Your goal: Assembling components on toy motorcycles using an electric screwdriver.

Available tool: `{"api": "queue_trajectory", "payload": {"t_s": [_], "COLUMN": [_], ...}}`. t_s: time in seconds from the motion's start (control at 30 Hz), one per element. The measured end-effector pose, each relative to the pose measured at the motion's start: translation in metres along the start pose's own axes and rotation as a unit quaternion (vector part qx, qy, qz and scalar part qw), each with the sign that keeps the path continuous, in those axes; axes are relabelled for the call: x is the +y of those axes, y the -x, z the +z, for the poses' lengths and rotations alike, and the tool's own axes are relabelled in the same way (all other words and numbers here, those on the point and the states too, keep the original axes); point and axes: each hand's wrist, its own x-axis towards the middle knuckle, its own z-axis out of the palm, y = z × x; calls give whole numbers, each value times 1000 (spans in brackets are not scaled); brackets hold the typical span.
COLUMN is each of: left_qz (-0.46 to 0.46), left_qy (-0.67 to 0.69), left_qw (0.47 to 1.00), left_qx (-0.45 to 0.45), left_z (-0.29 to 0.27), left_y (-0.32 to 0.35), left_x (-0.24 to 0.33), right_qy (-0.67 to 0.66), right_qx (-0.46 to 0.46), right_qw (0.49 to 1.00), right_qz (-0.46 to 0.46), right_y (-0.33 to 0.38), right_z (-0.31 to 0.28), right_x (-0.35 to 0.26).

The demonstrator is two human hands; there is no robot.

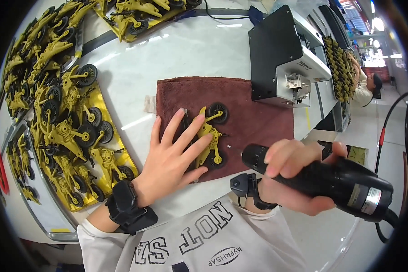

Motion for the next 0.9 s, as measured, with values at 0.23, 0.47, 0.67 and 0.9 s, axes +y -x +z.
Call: {"api": "queue_trajectory", "payload": {"t_s": [0.23, 0.47, 0.67, 0.9], "left_qz": [-7, -18, -29, -17], "left_qy": [16, 2, 51, 39], "left_qw": [1000, 1000, 998, 999], "left_qx": [-1, -5, -11, -2], "left_z": [4, 3, 2, 2], "left_y": [4, 6, 5, 4], "left_x": [-3, -2, -5, -4], "right_qy": [-25, 8, 22, -18], "right_qx": [4, 42, 22, -17], "right_qw": [999, 995, 997, 999], "right_qz": [46, 87, 67, 22], "right_y": [-8, -10, -7, -11], "right_z": [20, 29, 28, 18], "right_x": [21, 37, 41, 34]}}
